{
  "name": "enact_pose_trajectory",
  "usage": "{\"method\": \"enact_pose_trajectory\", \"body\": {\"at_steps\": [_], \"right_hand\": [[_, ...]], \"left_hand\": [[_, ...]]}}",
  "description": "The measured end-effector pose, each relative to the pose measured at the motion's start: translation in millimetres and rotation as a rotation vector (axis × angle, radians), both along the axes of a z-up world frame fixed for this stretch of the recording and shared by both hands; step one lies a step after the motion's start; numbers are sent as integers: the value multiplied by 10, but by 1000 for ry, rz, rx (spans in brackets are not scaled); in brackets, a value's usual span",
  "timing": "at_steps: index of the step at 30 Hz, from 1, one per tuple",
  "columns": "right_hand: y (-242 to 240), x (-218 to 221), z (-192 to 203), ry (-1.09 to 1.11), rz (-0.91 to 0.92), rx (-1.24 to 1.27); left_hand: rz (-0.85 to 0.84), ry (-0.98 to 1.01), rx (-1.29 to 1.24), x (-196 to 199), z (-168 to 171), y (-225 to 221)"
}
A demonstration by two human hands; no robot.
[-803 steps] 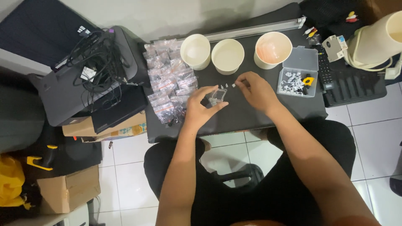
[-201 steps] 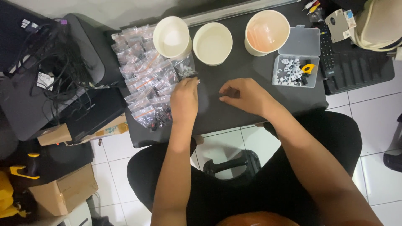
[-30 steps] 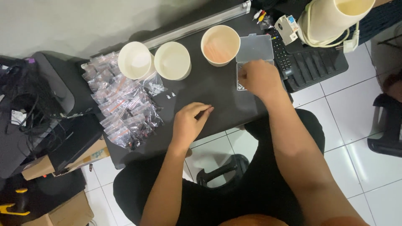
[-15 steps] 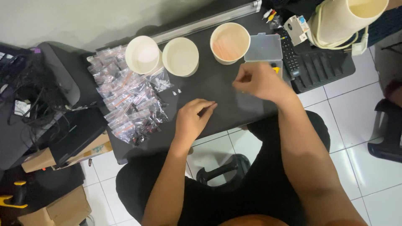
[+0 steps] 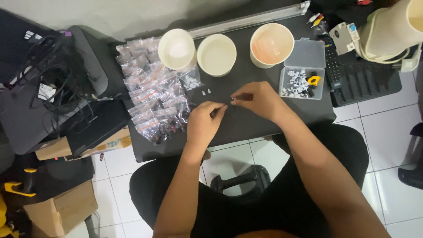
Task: The person is sorting and organizing small electronic components from plastic bags into a storage container and onto a workspace surface.
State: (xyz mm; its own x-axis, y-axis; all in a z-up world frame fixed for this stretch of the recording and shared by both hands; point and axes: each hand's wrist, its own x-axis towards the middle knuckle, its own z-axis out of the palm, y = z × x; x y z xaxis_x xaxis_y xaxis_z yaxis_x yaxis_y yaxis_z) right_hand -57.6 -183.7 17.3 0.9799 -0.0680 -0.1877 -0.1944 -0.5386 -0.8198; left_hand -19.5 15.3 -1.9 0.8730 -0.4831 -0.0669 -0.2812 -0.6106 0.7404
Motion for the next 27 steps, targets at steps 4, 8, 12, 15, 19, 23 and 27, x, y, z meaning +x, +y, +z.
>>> {"method": "enact_pose_trajectory", "body": {"at_steps": [4, 8, 12, 15, 19, 23, 27], "right_hand": [[116, 155, -232, -61, -1, -7], [193, 307, -404, -174, -14, 12], [301, 391, -480, -204, -25, -99], [343, 423, -438, -193, -9, -186], [335, 439, -487, -195, -9, -211], [310, 446, -497, -214, 2, -216], [253, 454, -602, -216, -2, -155]], "left_hand": [[-13, 22, 96, 7, 12, 87], [-20, 23, 105, 22, 23, 167], [-20, 9, 86, 44, 16, 283], [-30, -3, 87, 47, 24, 335], [-27, 13, 112, 55, 1, 359], [-34, -15, 106, 75, 1, 331], [-49, 14, 113, 86, 7, 302]]}}
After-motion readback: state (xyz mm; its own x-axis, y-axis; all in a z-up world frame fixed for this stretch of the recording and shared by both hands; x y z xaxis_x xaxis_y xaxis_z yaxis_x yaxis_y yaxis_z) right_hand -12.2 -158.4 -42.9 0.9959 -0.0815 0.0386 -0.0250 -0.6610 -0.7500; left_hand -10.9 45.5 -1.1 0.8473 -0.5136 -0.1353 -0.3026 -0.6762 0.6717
